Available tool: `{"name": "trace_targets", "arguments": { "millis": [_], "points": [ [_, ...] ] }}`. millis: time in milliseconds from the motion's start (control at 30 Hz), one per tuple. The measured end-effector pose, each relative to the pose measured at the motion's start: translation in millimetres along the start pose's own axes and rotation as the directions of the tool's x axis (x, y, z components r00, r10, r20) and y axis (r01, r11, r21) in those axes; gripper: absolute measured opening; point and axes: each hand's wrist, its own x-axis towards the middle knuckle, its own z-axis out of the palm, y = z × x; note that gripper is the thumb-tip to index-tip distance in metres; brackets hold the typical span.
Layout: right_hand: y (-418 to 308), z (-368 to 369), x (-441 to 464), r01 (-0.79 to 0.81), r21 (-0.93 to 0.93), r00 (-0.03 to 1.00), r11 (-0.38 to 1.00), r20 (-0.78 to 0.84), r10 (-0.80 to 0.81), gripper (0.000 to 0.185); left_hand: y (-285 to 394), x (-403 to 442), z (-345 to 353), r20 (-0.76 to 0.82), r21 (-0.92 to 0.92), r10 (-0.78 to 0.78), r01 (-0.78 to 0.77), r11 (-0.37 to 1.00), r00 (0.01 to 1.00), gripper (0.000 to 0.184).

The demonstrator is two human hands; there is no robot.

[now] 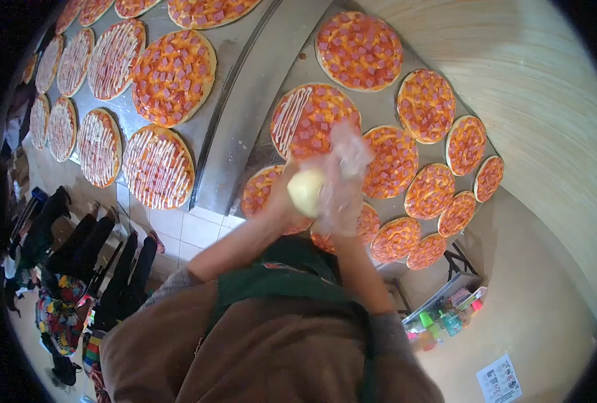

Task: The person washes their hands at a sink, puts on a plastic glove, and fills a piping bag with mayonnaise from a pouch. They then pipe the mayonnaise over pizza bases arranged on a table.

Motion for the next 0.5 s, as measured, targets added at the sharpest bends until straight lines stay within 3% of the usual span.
{"name": "trace_targets", "arguments": {
  "millis": [33,100,133,167,200,267,333,400,467,500],
  "points": [
    [-7,-4,-3,-0.078,0.063,0.996,0.995,0.043,0.076,0.038,4,17,5,0.005,0.054,0.015,-0.016,0.998,1.000,0.056],
    [3,3,19,-0.101,0.038,0.992,0.994,-0.078,0.104,0.042,18,74,33,-0.024,0.172,0.183,-0.177,0.969,0.983,0.048],
    [6,5,31,-0.117,0.017,0.982,0.993,-0.147,0.119,0.043,31,76,61,-0.033,0.258,0.162,-0.149,0.955,0.986,0.045],
    [10,8,42,-0.137,-0.001,0.967,0.991,-0.215,0.133,0.043,39,69,89,-0.064,0.194,0.141,-0.126,0.973,0.988,0.042],
    [-3,5,46,-0.202,0.054,0.958,0.978,-0.197,0.208,0.044,39,64,87,-0.043,0.217,0.125,-0.113,0.970,0.991,0.042],
    [4,4,30,-0.182,-0.032,0.980,0.983,-0.084,0.179,0.044,28,48,62,-0.014,0.174,0.099,-0.096,0.980,0.995,0.045],
    [29,14,-33,0.150,-0.246,0.986,0.958,-0.037,-0.164,0.038,2,18,9,-0.008,0.101,0.063,-0.062,0.993,0.998,0.051],
    [32,17,-47,0.355,-0.303,0.920,0.885,-0.057,-0.388,0.055,-3,3,2,0.008,0.090,0.036,-0.037,0.995,0.999,0.055],
    [36,11,-49,0.323,-0.220,0.943,0.921,-0.010,-0.333,0.055,-3,-2,8,0.024,0.078,0.030,-0.032,0.996,0.999,0.056],
    [34,11,-36,0.134,-0.400,0.991,0.907,0.036,-0.130,0.053,9,12,30,0.021,0.073,0.001,-0.002,0.997,1.000,0.055]
  ]
}}
